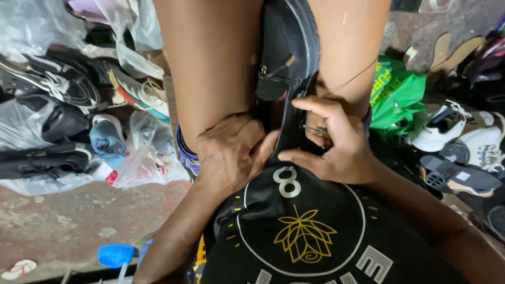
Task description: The person sits on the floor of a shoe repair area with a black shoe held between their legs and hand-stitches the shoe's upper to the sole using a needle and thread, pulling stitches tight one after another. They briefly use a yellow-handled awl to work the leather before resuming sewing.
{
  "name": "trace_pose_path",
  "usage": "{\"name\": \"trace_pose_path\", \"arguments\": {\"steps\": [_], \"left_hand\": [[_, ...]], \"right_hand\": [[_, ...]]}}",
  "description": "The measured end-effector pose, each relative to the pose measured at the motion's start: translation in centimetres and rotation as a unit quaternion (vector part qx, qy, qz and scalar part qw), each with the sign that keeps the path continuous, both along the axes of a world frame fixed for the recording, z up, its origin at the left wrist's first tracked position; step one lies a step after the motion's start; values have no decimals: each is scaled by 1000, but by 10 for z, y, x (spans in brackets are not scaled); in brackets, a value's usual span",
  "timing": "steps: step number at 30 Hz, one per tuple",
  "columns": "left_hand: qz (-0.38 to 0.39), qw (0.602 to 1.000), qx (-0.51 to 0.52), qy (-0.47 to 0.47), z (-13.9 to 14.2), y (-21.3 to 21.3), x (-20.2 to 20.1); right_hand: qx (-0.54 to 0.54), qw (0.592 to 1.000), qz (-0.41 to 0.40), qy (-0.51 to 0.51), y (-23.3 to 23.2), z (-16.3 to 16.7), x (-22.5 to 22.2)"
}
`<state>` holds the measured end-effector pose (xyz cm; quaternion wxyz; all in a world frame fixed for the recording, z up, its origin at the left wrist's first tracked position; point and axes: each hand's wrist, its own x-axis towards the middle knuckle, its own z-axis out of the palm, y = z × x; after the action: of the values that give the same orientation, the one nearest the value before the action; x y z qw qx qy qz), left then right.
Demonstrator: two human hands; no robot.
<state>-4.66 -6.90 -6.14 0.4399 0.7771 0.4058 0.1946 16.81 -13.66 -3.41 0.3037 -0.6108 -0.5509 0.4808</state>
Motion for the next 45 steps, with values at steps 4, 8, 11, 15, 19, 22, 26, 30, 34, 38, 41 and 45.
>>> {"name": "trace_pose_path", "arguments": {"steps": [4,8,11,15,19,22,26,30,34,38,41,45], "left_hand": [[72,993,-65,-63,-2,-3,-21],[219,960,-151,-91,-12,7,-64],[267,945,-179,-56,-15,12,-80],[201,978,0,46,3,12,-63],[-18,999,44,10,15,12,-19],[-78,996,34,26,7,15,-2],[-53,996,55,40,-3,11,0],[-62,992,72,79,-3,11,-1],[-76,994,68,41,3,15,-4],[-85,990,91,69,3,11,-11],[-61,986,102,113,-2,6,-15],[10,988,128,87,-6,1,-17]], "right_hand": [[23,999,-9,-29,0,-9,-1],[7,1000,-14,-20,0,-12,3],[-4,1000,-17,-7,2,-13,1],[-10,1000,-11,-1,6,-5,-1],[-53,992,64,-95,12,18,12],[-107,957,166,-212,20,32,30],[-81,967,117,-211,27,40,44],[76,980,88,-163,30,32,32],[22,978,89,-186,32,24,26],[-4,980,102,-174,32,22,32],[-4,976,108,-190,27,22,36],[-29,977,118,-176,25,18,45]]}}
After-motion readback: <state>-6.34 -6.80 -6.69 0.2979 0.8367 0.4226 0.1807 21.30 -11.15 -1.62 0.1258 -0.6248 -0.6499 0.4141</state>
